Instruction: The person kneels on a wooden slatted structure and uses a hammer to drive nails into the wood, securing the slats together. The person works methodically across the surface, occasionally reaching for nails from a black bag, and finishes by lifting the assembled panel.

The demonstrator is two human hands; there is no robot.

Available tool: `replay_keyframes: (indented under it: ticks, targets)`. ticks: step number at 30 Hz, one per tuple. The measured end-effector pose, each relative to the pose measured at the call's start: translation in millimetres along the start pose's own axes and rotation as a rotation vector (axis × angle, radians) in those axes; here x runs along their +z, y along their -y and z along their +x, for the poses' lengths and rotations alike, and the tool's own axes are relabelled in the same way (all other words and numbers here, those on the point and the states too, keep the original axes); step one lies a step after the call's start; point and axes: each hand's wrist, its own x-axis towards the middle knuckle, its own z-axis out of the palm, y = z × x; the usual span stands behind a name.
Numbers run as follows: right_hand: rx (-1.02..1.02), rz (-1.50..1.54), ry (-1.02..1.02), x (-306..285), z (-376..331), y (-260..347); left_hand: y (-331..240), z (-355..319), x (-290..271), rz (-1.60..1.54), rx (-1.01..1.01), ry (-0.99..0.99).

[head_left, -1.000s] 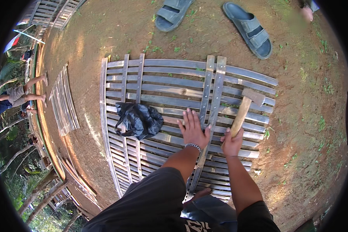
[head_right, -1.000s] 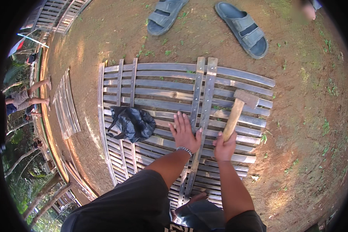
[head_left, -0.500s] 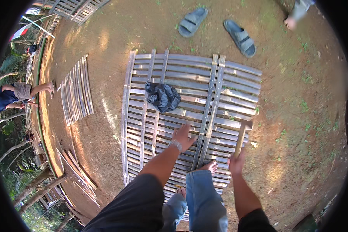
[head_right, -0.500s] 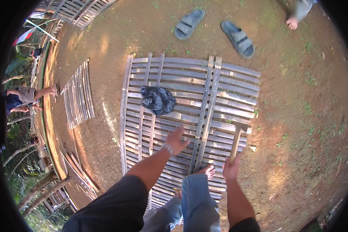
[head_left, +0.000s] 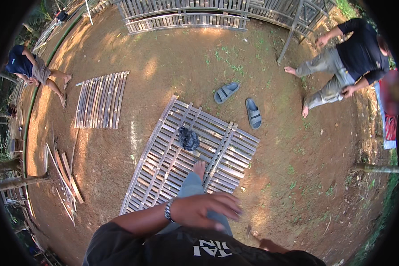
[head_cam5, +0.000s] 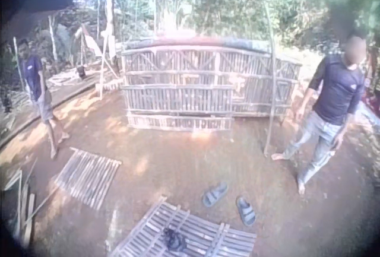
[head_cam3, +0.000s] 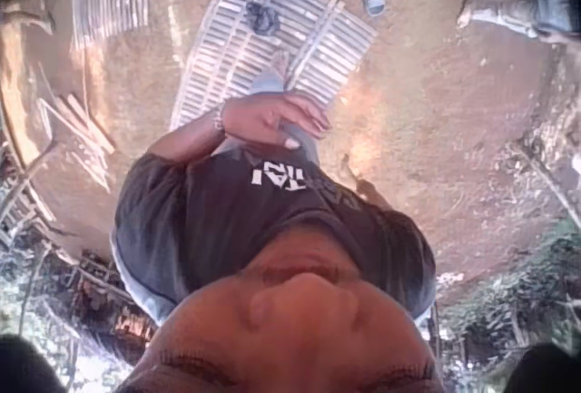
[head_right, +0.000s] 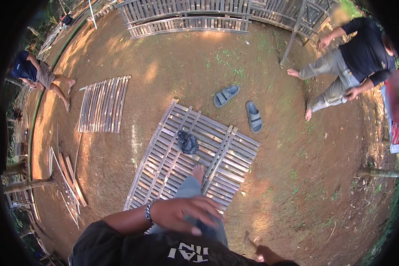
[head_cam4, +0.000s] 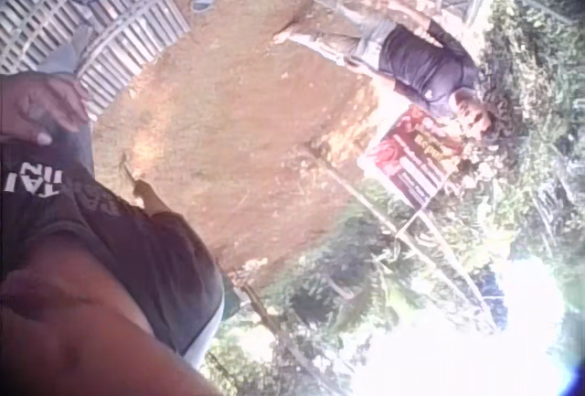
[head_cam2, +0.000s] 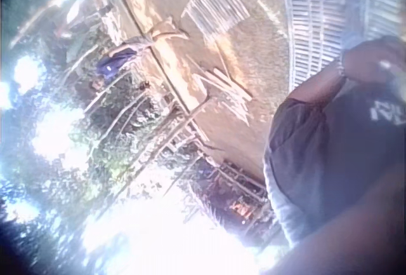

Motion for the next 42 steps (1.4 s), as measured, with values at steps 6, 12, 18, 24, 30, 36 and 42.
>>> replay_keyframes:
  ticks: [6,12,18,24,30,36,42]
  targets:
    - [-0.271,0.221,-0.417,-326.8,-62.5,193.1,-150.0,102.8,-14.3,0.158,0.63,0.298]
    - [-0.666,0.611,-0.442,-524.2,-152.3,338.4,-153.2,135.4,-150.3,-0.183,0.426,0.03]
    - [-0.662,0.363,-0.214,-679.5,-197.2,454.4,-256.0,184.9,-246.2,-0.753,0.448,-0.34]
    - [-0.472,0.147,-0.328,-743.4,-253.9,477.7,-307.2,186.3,-262.3,-0.58,0.637,-0.598]
    - [-0.73,-0.547,-0.391,-924.2,-119.8,501.8,-288.0,209.2,-261.2,-0.06,0.994,-0.906]
    - [-0.41,-0.189,-0.103,-1061.3,-120.8,673.4,-263.9,347.0,-316.4,0.251,1.08,-1.156]
    - [-0.674,-1.028,-0.219,-1083.5,-257.4,796.9,-249.9,445.9,-308.3,0.595,1.134,-1.283]
